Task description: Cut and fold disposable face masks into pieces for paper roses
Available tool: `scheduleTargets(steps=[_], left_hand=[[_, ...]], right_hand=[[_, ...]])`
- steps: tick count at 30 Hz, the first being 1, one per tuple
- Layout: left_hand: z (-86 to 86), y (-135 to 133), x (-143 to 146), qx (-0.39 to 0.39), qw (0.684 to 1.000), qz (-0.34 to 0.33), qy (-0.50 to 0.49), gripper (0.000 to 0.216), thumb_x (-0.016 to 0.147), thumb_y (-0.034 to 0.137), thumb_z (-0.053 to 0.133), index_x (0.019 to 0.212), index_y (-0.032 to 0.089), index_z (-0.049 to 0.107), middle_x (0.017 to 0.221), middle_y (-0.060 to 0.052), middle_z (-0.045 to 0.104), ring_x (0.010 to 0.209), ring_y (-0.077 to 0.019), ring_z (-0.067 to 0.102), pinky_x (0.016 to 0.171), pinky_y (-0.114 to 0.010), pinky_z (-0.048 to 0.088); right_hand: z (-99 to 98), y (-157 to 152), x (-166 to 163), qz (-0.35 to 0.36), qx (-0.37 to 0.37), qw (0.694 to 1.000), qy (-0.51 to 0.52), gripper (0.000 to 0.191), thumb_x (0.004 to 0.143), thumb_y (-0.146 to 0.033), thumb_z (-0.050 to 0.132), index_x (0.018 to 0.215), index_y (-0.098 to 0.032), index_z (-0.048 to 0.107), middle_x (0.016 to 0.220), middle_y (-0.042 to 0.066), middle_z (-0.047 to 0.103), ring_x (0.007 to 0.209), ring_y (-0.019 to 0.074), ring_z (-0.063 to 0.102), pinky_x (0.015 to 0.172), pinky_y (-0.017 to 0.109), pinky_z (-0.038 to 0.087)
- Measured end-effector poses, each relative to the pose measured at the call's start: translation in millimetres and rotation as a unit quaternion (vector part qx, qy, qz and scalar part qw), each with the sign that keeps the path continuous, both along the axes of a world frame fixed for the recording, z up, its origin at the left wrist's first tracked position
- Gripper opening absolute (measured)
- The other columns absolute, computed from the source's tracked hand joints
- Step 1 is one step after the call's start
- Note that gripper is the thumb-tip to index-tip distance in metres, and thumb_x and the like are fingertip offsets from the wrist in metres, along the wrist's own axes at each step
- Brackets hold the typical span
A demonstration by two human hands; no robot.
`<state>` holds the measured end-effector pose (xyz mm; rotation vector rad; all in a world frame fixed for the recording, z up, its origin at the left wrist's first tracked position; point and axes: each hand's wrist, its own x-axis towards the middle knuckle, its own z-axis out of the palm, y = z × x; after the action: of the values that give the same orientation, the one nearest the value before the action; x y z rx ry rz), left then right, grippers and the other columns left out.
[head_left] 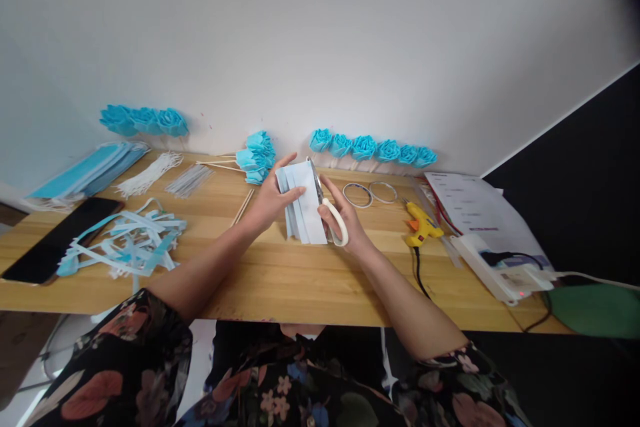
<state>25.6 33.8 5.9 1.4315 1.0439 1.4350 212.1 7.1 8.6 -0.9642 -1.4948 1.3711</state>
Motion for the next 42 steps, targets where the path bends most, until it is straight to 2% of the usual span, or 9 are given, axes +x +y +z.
scheduleTargets(steps=[3,12,16,20,25,28,31,37,42], left_hand=[[-1.0,1,0,-0.004,1.000,-0.002,-0.003,0.078,0.076,0.035,0.078,0.146,0.023,0.045,0.125,-0.010,0.065,0.103,-0.0251,0.064,0.090,-0.042,0.057],[-5.8,10,-2,-0.005,0.999,-0.001,-0.048,0.077,0.074,0.039,0.080,0.142,0.022,0.047,0.141,-0.012,0.057,0.127,-0.0309,0.057,0.104,-0.044,0.052],[-1.5,15,-12,-0.044,0.991,-0.023,-0.126,0.066,0.072,0.033,0.081,0.132,0.021,0.056,0.130,-0.010,0.065,0.117,-0.0298,0.064,0.098,-0.040,0.055],[7.9,19,-30,-0.134,0.952,-0.110,-0.252,0.050,0.078,0.032,0.075,0.125,0.018,0.062,0.113,-0.008,0.074,0.094,-0.0246,0.072,0.081,-0.033,0.060],[7.6,21,-31,-0.126,0.882,-0.118,-0.439,0.025,0.097,0.032,0.050,0.110,0.021,0.068,0.117,-0.005,0.074,0.119,-0.0210,0.066,0.095,-0.030,0.056],[-0.6,16,-15,-0.161,0.889,-0.152,-0.401,0.018,0.090,0.017,0.056,0.104,0.019,0.068,0.126,-0.007,0.070,0.126,-0.0224,0.062,0.106,-0.036,0.050],[-5.0,8,1,-0.147,0.914,-0.198,-0.323,0.032,0.077,0.008,0.069,0.107,0.017,0.067,0.138,-0.011,0.063,0.129,-0.0274,0.059,0.112,-0.044,0.044],[3.3,0,4,-0.072,0.930,-0.188,-0.306,0.042,0.078,0.039,0.080,0.113,0.019,0.068,0.137,-0.013,0.063,0.133,-0.0316,0.054,0.108,-0.044,0.046],[9.1,9,-6,-0.113,0.920,-0.123,-0.355,0.035,0.088,0.044,0.066,0.111,0.017,0.068,0.124,-0.013,0.070,0.123,-0.0280,0.063,0.099,-0.038,0.051]], right_hand=[[0.8,-1,0,0.003,-0.006,1.000,0.008,0.105,0.077,-0.065,0.073,0.160,-0.019,0.027,0.052,-0.006,0.051,0.042,0.0123,0.044,0.041,0.027,0.039],[1.8,1,0,0.005,-0.048,0.997,0.053,0.101,0.079,-0.054,0.074,0.161,-0.023,0.024,0.062,-0.005,0.061,0.039,0.0067,0.045,0.036,0.019,0.034],[3.6,3,3,0.006,-0.053,0.996,0.073,0.104,0.079,-0.054,0.076,0.161,-0.020,0.023,0.061,-0.005,0.062,0.039,0.0062,0.045,0.035,0.018,0.033],[5.5,6,7,0.012,-0.056,0.993,0.100,0.107,0.078,-0.057,0.076,0.161,-0.020,0.020,0.060,-0.006,0.061,0.038,0.0060,0.044,0.035,0.017,0.033],[4.5,5,5,0.016,-0.073,0.992,0.106,0.106,0.078,-0.056,0.076,0.161,-0.022,0.019,0.061,-0.007,0.062,0.039,0.0063,0.045,0.035,0.016,0.034],[3.2,3,1,0.021,-0.079,0.992,0.096,0.106,0.079,-0.056,0.075,0.161,-0.022,0.018,0.061,-0.007,0.062,0.039,0.0063,0.046,0.036,0.016,0.035],[3.3,1,-1,0.023,-0.081,0.993,0.079,0.105,0.079,-0.054,0.075,0.161,-0.022,0.019,0.061,-0.007,0.063,0.039,0.0062,0.047,0.037,0.016,0.036],[4.0,0,-2,0.021,-0.069,0.996,0.051,0.103,0.080,-0.048,0.074,0.162,-0.021,0.018,0.061,-0.007,0.063,0.039,0.0065,0.048,0.037,0.016,0.037],[3.3,1,-4,0.015,-0.069,0.997,0.041,0.106,0.079,-0.047,0.074,0.162,-0.019,0.015,0.061,-0.007,0.063,0.039,0.0066,0.047,0.036,0.016,0.037]])
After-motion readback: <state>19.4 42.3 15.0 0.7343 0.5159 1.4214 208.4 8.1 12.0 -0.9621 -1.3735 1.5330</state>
